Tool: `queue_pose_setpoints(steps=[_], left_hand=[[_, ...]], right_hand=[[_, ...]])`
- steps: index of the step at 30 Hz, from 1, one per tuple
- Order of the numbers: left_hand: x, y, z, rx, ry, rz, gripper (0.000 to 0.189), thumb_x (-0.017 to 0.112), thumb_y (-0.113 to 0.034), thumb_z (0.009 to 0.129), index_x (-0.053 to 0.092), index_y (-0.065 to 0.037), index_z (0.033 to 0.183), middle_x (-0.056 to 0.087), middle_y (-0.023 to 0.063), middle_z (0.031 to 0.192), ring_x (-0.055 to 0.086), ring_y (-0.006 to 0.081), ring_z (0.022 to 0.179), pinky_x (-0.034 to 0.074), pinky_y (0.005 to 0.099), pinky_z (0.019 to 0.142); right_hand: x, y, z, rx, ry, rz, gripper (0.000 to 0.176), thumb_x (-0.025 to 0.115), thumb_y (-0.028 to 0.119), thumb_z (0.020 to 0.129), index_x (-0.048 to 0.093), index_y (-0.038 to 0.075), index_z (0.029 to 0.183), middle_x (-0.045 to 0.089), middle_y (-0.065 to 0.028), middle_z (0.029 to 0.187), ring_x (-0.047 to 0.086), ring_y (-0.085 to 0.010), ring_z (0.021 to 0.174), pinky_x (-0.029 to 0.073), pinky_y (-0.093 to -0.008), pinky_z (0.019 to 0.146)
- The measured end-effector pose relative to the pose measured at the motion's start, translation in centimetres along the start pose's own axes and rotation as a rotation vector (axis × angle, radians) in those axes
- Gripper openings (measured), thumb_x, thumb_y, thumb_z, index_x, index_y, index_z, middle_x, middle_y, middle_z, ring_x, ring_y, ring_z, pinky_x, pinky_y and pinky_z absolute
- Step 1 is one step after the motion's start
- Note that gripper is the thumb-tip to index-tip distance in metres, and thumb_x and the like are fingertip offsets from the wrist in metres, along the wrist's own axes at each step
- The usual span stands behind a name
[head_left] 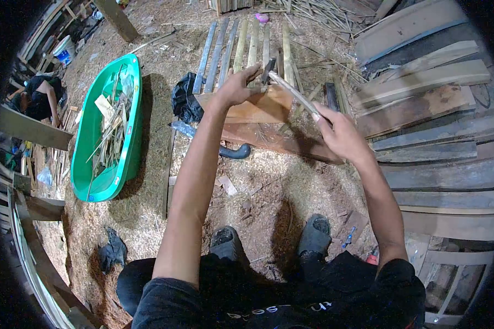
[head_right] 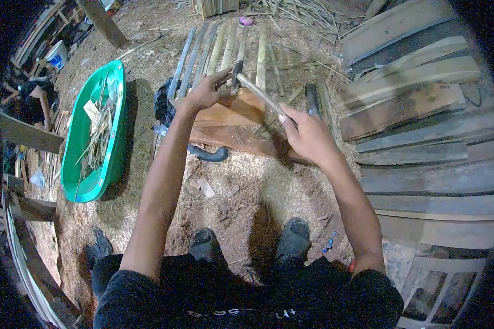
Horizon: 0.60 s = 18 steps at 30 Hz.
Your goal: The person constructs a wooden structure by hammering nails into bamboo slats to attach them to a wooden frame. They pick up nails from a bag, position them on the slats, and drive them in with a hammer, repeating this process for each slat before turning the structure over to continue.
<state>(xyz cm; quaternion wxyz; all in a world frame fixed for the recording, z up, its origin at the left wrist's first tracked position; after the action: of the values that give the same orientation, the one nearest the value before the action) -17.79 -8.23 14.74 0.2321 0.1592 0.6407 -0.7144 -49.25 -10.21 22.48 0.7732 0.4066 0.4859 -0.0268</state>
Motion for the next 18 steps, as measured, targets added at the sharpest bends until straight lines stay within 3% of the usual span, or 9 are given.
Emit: queue_pose_setpoints(steps=[2, 3, 6, 7, 10, 12, 13, 16, 18], left_hand=[[-0.3, -0.9, -0.1, -0.006, -0.007, 0.171, 0.078, 0.076, -0.021, 0.083, 0.037, -0.008, 0.149, 0.052, 0.0122, 0.144, 0.048, 0.0255, 0.134, 0.030, 0.0395, 0.115], [-0.1, -0.9, -0.3, -0.015, -0.012, 0.252, 0.078, 0.077, -0.022, 0.082, 0.038, -0.008, 0.149, 0.052, 0.0123, 0.144, 0.047, 0.0257, 0.135, 0.027, 0.0404, 0.117], [0.0, -0.9, -0.4, 0.022, -0.022, 0.143, 0.084, 0.077, -0.016, 0.076, 0.036, -0.003, 0.148, 0.049, 0.0185, 0.145, 0.046, 0.0265, 0.135, 0.028, 0.0393, 0.117], [0.1, -0.8, -0.6, 0.034, -0.014, 0.096, 0.084, 0.077, -0.016, 0.077, 0.036, -0.004, 0.149, 0.048, 0.0169, 0.146, 0.046, 0.0266, 0.136, 0.027, 0.0397, 0.117], [0.0, -1.8, -1.5, 0.032, 0.025, -0.002, 0.086, 0.076, -0.012, 0.076, 0.033, -0.005, 0.150, 0.044, 0.0153, 0.149, 0.043, 0.0280, 0.138, 0.026, 0.0391, 0.118], [-0.3, -3.2, -2.2, -0.037, 0.068, -0.015, 0.091, 0.074, -0.003, 0.072, 0.029, -0.001, 0.151, 0.037, 0.0185, 0.153, 0.038, 0.0304, 0.140, 0.029, 0.0364, 0.118], [-0.1, -2.7, -2.5, 0.026, 0.051, -0.085, 0.091, 0.071, -0.001, 0.071, 0.028, -0.001, 0.151, 0.038, 0.0185, 0.153, 0.038, 0.0295, 0.140, 0.030, 0.0364, 0.118], [0.4, -1.9, -3.5, 0.030, 0.048, -0.098, 0.086, 0.068, 0.001, 0.076, 0.028, -0.004, 0.152, 0.036, 0.0154, 0.154, 0.037, 0.0268, 0.141, 0.031, 0.0387, 0.117], [0.9, -1.1, -4.1, 0.066, 0.025, -0.151, 0.077, 0.060, 0.004, 0.081, 0.028, -0.001, 0.151, 0.039, 0.0180, 0.152, 0.037, 0.0257, 0.141, 0.031, 0.0369, 0.116]], right_hand=[[-0.2, 0.1, 0.3, 0.000, -0.094, 0.031, 0.042, 0.050, 0.026, 0.100, 0.053, 0.002, 0.135, 0.066, -0.0258, 0.112, 0.067, -0.0365, 0.100, 0.050, -0.0418, 0.088], [0.0, 0.1, 0.7, 0.135, -0.168, 0.127, 0.037, 0.056, 0.028, 0.099, 0.060, 0.000, 0.121, 0.070, -0.0205, 0.091, 0.069, -0.0307, 0.081, 0.052, -0.0402, 0.075], [1.7, -1.2, 2.5, 0.250, -0.245, 0.317, 0.031, 0.063, 0.033, 0.096, 0.061, 0.002, 0.099, 0.062, -0.0101, 0.069, 0.060, -0.0213, 0.061, 0.048, -0.0346, 0.060], [2.8, -2.6, 3.6, 0.193, -0.331, 0.402, 0.035, 0.069, 0.039, 0.091, 0.056, 0.006, 0.086, 0.054, -0.0027, 0.060, 0.050, -0.0142, 0.052, 0.041, -0.0292, 0.051], [4.6, -4.3, 6.9, 0.477, -0.308, 0.197, 0.042, 0.073, 0.043, 0.087, 0.057, 0.004, 0.088, 0.055, -0.0039, 0.060, 0.055, -0.0152, 0.055, 0.045, -0.0301, 0.053], [6.4, -4.3, 8.1, 0.542, -0.318, 0.300, 0.051, 0.079, 0.045, 0.080, 0.056, 0.001, 0.089, 0.058, -0.0075, 0.066, 0.060, -0.0188, 0.063, 0.050, -0.0350, 0.059], [7.4, -5.0, 9.0, 0.503, -0.323, 0.242, 0.056, 0.083, 0.044, 0.075, 0.056, -0.002, 0.091, 0.061, -0.0118, 0.077, 0.064, -0.0235, 0.073, 0.053, -0.0386, 0.067], [9.9, -3.7, 9.9, 0.440, -0.333, 0.475, 0.058, 0.086, 0.040, 0.072, 0.055, -0.003, 0.095, 0.062, -0.0144, 0.084, 0.065, -0.0262, 0.078, 0.053, -0.0385, 0.072], [9.8, -3.1, 8.8, 0.484, -0.380, 0.517, 0.050, 0.087, 0.032, 0.073, 0.053, 0.001, 0.092, 0.061, -0.0108, 0.080, 0.062, -0.0210, 0.073, 0.050, -0.0352, 0.068]])
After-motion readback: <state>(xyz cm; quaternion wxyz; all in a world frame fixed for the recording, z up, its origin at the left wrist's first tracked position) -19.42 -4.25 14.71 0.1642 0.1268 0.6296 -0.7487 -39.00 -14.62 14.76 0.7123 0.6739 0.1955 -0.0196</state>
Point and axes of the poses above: each hand's wrist, its own z-axis towards the middle knuckle, its own x-axis out of the palm, y = z × x, the point moved 1 cm from there along z, towards the middle knuckle
